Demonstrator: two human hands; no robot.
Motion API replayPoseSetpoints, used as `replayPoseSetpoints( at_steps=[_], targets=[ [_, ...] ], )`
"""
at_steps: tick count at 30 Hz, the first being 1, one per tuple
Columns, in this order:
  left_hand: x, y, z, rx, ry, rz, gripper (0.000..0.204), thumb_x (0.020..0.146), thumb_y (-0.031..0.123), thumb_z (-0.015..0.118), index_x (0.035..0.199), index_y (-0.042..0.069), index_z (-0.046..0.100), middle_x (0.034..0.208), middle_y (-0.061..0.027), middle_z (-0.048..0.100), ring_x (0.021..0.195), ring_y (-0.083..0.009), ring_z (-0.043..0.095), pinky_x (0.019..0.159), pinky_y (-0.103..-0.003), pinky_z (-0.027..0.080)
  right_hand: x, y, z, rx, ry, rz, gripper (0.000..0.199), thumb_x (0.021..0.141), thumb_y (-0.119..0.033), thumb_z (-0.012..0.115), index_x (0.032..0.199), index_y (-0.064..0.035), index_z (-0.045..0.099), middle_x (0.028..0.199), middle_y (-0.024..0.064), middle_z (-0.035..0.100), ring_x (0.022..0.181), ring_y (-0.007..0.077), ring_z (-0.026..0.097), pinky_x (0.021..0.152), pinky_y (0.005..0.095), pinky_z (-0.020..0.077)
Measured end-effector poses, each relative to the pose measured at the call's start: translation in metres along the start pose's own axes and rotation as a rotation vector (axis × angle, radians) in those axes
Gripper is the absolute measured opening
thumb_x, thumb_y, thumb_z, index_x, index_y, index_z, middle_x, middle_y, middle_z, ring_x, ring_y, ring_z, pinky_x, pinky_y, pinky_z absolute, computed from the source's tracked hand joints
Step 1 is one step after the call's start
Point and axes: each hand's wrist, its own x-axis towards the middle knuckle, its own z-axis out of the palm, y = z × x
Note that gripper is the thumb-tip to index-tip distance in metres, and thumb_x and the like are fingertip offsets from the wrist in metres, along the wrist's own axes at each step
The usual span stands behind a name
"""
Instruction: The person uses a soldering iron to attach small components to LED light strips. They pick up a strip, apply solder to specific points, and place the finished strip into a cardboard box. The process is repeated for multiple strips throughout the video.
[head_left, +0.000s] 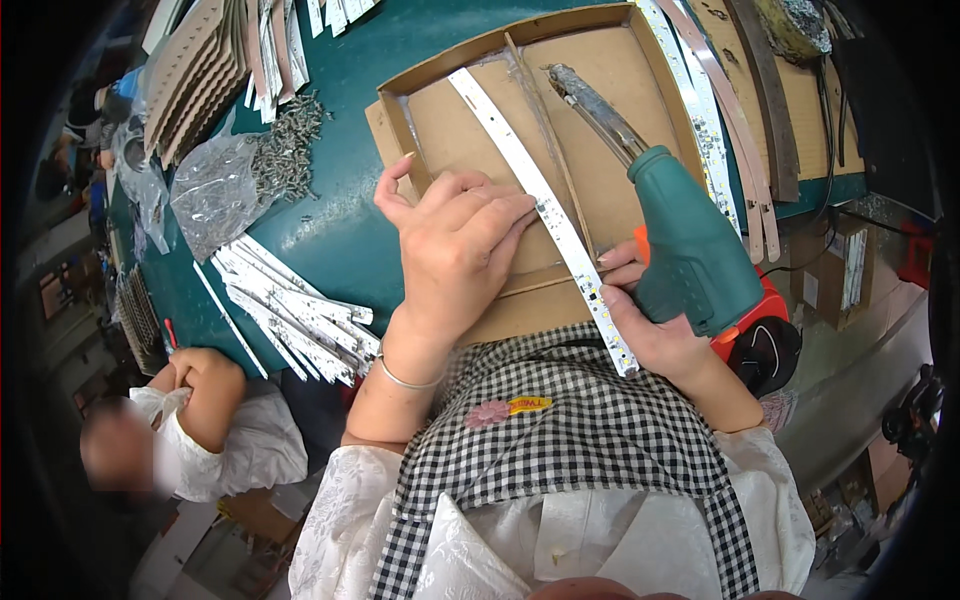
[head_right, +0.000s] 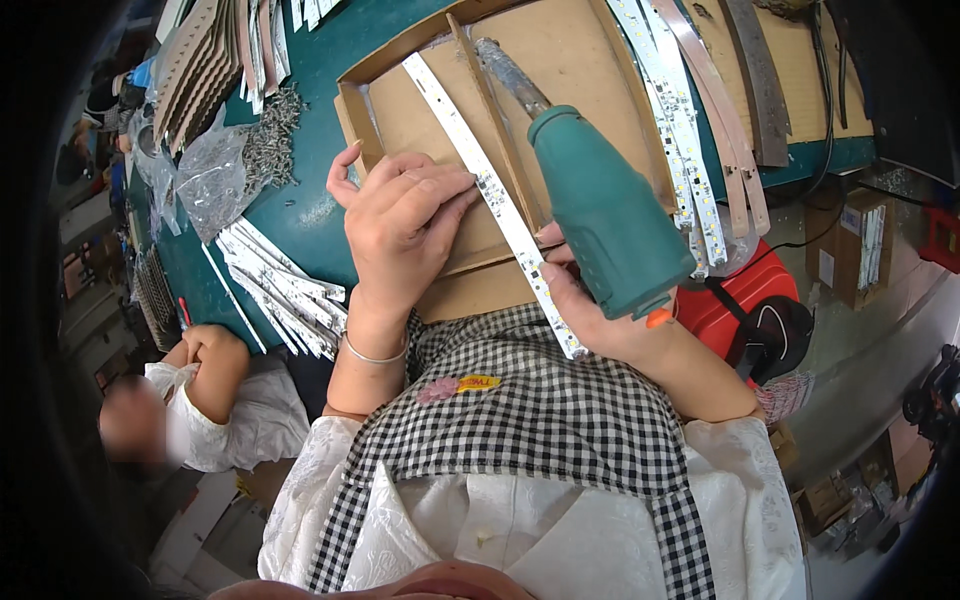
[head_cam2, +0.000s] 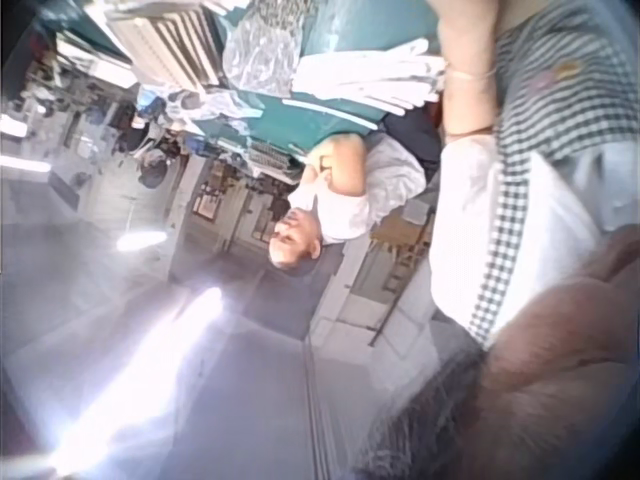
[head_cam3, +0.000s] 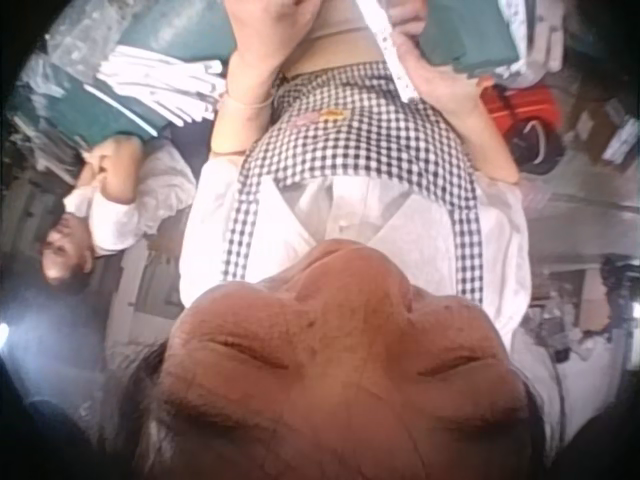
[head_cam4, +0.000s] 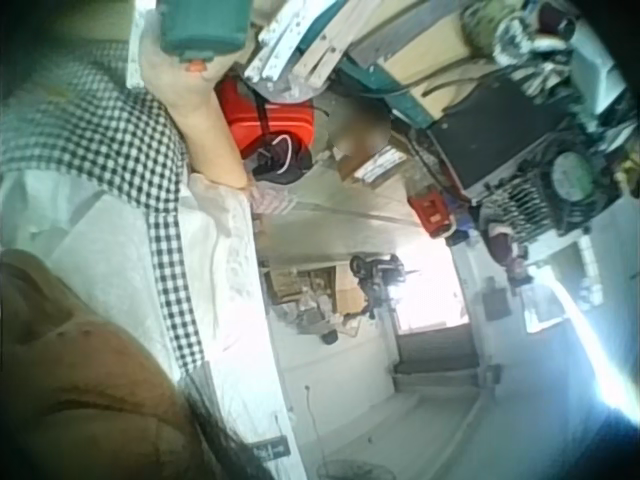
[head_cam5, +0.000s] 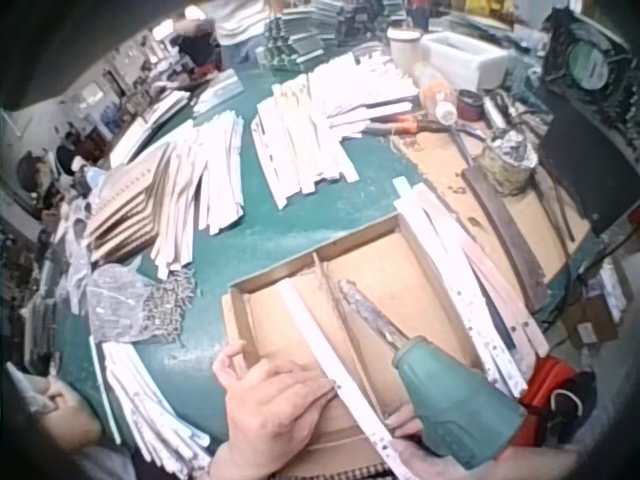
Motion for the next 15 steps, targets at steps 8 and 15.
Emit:
replayPoseSetpoints(
  at_steps=[8,15],
  targets=[
    [-0.006,-0.007,0.007,-0.133,0.053,-0.07,0.013,0.069,0.008,0.083,0.075,0.014,0.072,0.072,0.0042,0.068,0.076,-0.0138,0.065,0.101,-0.052,0.033,0.006,0.002,0.003,-0.1,0.054,-0.161,0.016,0.084,0.007,0.069,0.1,0.0041,0.066,0.103,0.0117,0.067,0.09,0.0188,0.067,0.079,0.0321,0.0541],
    [-0.008,-0.008,0.006,-0.115,0.074,-0.117,0.016,0.066,0.01,0.088,0.072,0.015,0.074,0.075,0.0055,0.072,0.075,-0.0112,0.066,0.101,-0.046,0.033,-0.025,-0.001,-0.03,-0.628,-0.064,-0.196,0.042,0.091,-0.005,0.065,0.126,0.007,0.047,0.098,0.0096,0.065,0.081,0.0167,0.064,0.076,0.0284,0.0507]
  ],
)
